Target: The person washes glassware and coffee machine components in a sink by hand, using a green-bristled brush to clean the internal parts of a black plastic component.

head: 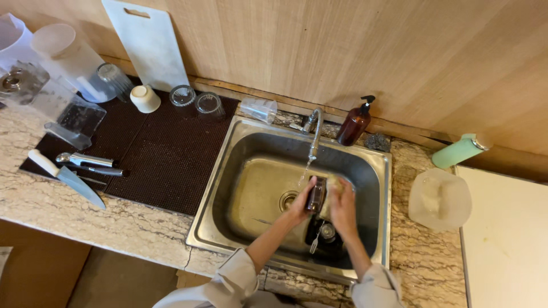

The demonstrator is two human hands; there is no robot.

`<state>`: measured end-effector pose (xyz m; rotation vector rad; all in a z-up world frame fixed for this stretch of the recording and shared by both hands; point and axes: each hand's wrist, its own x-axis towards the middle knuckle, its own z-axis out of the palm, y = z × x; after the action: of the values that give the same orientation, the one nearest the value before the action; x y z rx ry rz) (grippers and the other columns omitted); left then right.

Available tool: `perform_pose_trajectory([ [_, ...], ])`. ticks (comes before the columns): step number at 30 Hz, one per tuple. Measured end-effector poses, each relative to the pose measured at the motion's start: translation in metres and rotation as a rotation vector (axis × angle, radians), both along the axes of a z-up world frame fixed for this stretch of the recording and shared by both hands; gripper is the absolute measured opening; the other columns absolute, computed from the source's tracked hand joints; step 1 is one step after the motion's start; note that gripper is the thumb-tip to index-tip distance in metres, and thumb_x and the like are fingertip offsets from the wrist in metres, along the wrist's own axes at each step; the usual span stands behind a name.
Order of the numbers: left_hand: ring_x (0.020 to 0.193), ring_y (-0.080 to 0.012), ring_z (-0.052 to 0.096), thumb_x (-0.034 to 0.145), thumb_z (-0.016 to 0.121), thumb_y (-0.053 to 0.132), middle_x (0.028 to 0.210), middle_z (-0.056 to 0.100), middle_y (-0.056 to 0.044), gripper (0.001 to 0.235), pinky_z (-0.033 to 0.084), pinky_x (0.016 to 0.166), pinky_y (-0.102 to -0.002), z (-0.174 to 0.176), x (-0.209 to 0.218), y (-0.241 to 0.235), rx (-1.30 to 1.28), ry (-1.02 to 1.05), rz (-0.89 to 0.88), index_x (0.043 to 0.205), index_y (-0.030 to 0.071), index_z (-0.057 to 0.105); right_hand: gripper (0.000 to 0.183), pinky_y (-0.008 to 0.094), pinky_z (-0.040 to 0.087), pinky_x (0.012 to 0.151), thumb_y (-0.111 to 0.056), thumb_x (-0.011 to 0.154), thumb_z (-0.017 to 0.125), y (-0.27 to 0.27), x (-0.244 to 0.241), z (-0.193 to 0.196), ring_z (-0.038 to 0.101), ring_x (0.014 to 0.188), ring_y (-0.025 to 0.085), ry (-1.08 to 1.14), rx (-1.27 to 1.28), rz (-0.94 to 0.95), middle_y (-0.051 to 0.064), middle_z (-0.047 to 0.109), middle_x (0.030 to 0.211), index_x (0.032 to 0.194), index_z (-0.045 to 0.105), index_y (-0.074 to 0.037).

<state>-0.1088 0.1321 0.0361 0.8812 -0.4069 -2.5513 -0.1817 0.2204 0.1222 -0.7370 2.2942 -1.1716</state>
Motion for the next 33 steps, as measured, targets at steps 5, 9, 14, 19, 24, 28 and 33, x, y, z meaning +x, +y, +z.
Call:
perform_pose_trajectory([
  [5, 0.055, -0.0131, 0.067, 0.082, 0.081, 0.071, 0.072, 0.065, -0.004, 0.066, 0.052, 0.038, -0.023, 0.037, 0.026, 0.007, -0.072, -0.008, -0.101, 0.096, 0.009, 0.066, 0.042, 0.054, 0.03, 0.115, -0.035, 0.11, 0.045, -0.048, -0.004, -0.06, 0.047, 0.126, 0.045, -0.113, -0.402, -0.026, 0.028, 0.048, 0.129, 0.139, 0.044, -0.005],
  [9, 0.061, -0.0174, 0.071, 0.083, 0.082, 0.067, 0.079, 0.069, -0.01, 0.066, 0.059, 0.046, -0.028, -0.048, 0.011, -0.002, -0.057, -0.003, -0.059, 0.104, 0.007, 0.066, 0.076, 0.057, 0.033, 0.114, -0.06, 0.11, 0.043, -0.046, 0.014, -0.074, 0.05, 0.131, 0.048, -0.304, -0.183, -0.136, 0.036, 0.052, 0.133, 0.137, 0.05, 0.01],
  [14, 0.086, -0.0233, 0.07, 0.08, 0.086, 0.069, 0.102, 0.066, -0.015, 0.087, 0.063, 0.07, -0.038, -0.057, 0.017, -0.008, -0.133, -0.151, -0.024, 0.13, 0.002, 0.062, 0.046, 0.053, 0.04, 0.113, -0.03, 0.113, 0.035, -0.038, 0.031, -0.064, 0.056, 0.132, 0.042, 0.047, -0.406, 0.133, 0.027, 0.062, 0.135, 0.139, 0.057, 0.003],
  [19, 0.089, -0.0222, 0.074, 0.079, 0.079, 0.08, 0.105, 0.071, -0.013, 0.093, 0.065, 0.072, -0.036, -0.023, 0.033, -0.005, -0.144, -0.119, -0.157, 0.133, 0.006, 0.062, 0.059, 0.048, 0.039, 0.114, -0.049, 0.108, 0.053, -0.028, -0.028, -0.142, 0.055, 0.128, 0.03, -0.168, -0.359, -0.034, 0.022, 0.065, 0.13, 0.132, 0.067, 0.002],
  [24, 0.136, -0.047, 0.052, 0.087, 0.028, 0.098, 0.149, 0.052, -0.026, 0.105, 0.045, 0.112, -0.049, -0.005, 0.034, -0.021, -0.368, -0.261, -0.215, 0.153, 0.02, 0.053, 0.075, 0.041, 0.049, 0.066, -0.068, 0.102, 0.054, -0.048, -0.052, -0.153, 0.07, 0.068, 0.029, 0.267, 0.053, -0.092, 0.01, 0.067, 0.059, 0.054, 0.068, -0.012],
  [28, 0.117, -0.0331, 0.067, 0.09, 0.045, 0.089, 0.113, 0.074, -0.011, 0.075, 0.052, 0.101, -0.045, -0.067, 0.016, -0.031, -0.802, -0.754, -0.241, 0.128, 0.029, 0.071, 0.04, 0.041, 0.052, 0.076, -0.051, 0.1, 0.06, -0.039, -0.013, -0.102, 0.07, 0.08, 0.029, 0.315, -0.108, 0.019, 0.01, 0.07, 0.075, 0.082, 0.071, -0.017],
  [33, 0.08, -0.0252, 0.07, 0.087, 0.056, 0.088, 0.081, 0.073, -0.01, 0.08, 0.056, 0.076, -0.039, -0.088, 0.02, -0.025, -0.593, -0.699, -0.108, 0.104, 0.014, 0.082, 0.036, 0.027, 0.043, 0.069, -0.047, 0.108, 0.06, -0.031, 0.012, -0.086, 0.054, 0.069, 0.009, -0.171, -0.557, -0.123, -0.003, 0.062, 0.072, 0.085, 0.07, -0.021],
])
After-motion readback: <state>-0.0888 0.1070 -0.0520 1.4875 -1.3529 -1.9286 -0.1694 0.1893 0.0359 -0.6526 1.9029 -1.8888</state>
